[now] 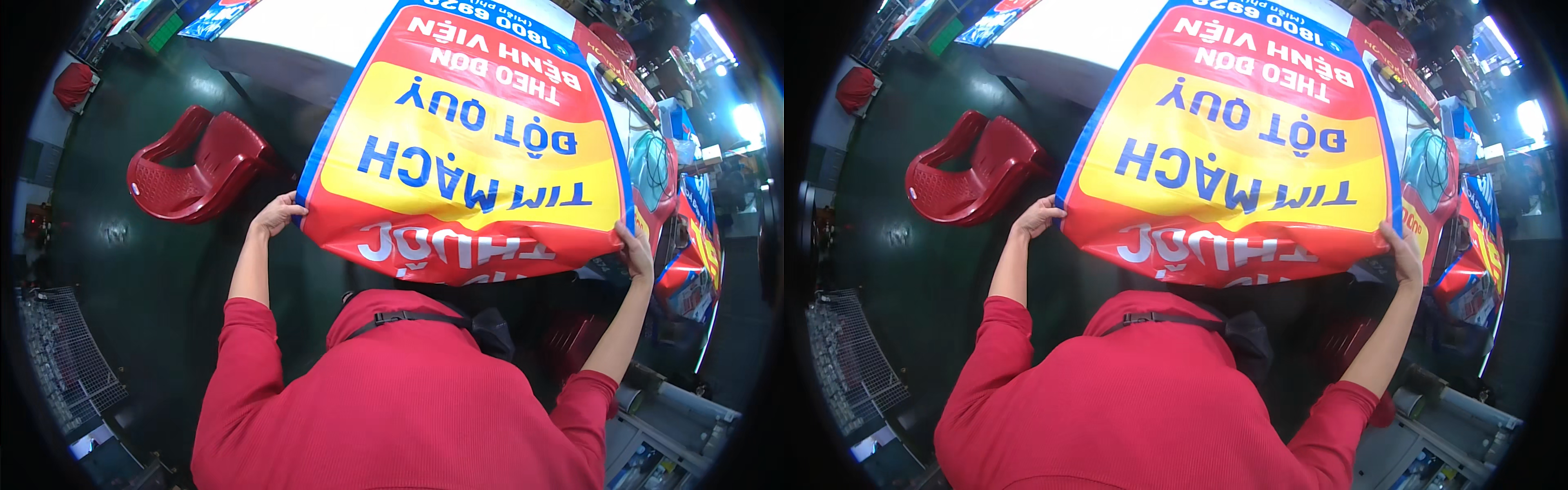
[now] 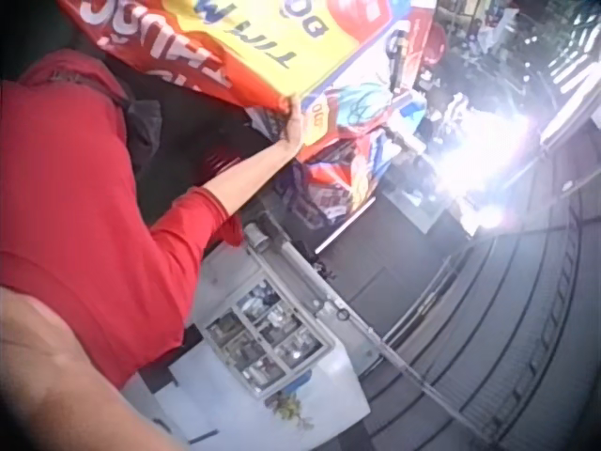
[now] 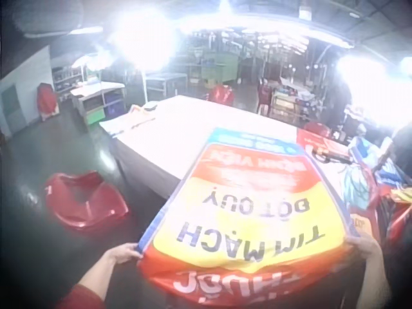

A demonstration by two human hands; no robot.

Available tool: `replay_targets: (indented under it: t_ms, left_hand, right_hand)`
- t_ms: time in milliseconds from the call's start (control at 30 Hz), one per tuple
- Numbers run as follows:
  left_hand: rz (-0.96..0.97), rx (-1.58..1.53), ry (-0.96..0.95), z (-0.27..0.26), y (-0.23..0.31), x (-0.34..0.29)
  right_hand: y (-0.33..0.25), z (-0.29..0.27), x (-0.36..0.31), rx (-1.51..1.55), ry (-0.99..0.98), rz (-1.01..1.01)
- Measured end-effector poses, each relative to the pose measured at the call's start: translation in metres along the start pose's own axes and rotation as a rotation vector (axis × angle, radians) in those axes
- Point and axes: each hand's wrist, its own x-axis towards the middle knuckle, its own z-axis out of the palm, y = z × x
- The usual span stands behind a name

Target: The person folds large printed banners on a table, one at a time, by grasping the edges and bringing the corners together before smoothing the surface.

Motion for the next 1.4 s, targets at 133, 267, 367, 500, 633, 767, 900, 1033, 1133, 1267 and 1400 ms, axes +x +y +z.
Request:
replay_targets:
  t_ms: [133, 267, 367, 500, 633, 767, 900, 1033, 1133, 1267, 1400]
  left_hand:
    - [-0.157, -0.078, 0.024, 0.0, 0.008, 0.011]
    - [-0.118, 0.125, 0.11, 0.018, -0.005, 0.046]
    - [0.024, 0.145, 0.069, 0.013, -0.022, 0.062]
    - [0.113, 0.084, -0.045, 0.014, 0.035, 0.082]
    - [0.06, 0.193, 0.045, 0.024, 0.138, 0.115]
    - [0.165, -0.013, -0.052, 0.016, 0.19, 0.098]
    - [0.107, -0.434, -0.023, 0.105, 0.215, -0.015]
    - [0.471, -0.305, 0.018, 0.1, 0.208, -0.049]
    - [0.543, -0.213, 0.132, 0.137, 0.214, -0.056]
    - [0.851, 0.193, 0.096, 0.148, 0.247, -0.067]
    - [0.906, 0.28, -0.202, 0.165, 0.315, -0.025]
  right_hand:
    - [0.007, 0.012, 0.026, -0.052, 0.162, -0.218]
    - [0.048, 0.009, 0.02, 0.045, 0.175, -0.449]
    - [0.055, 0.013, 0.003, 0.0, 0.278, -0.439]
    - [0.034, 0.018, -0.017, 0.032, 0.209, -0.414]
    - [-0.023, -0.001, -0.006, -0.071, 0.258, -0.257]
    - [0.02, -0.065, -0.006, 0.365, 0.477, -0.136]
    - [0.066, -0.179, -0.035, 0.737, 0.335, -0.096]
    - [0.116, -0.189, -0.049, 0.737, 0.408, -0.214]
    - [0.164, -0.174, -0.06, 0.689, 0.537, -0.313]
    - [0.199, -0.262, -0.15, 0.795, 0.671, -0.442]
    - [0.304, -0.251, -0.301, 0.953, 0.939, -0.585]
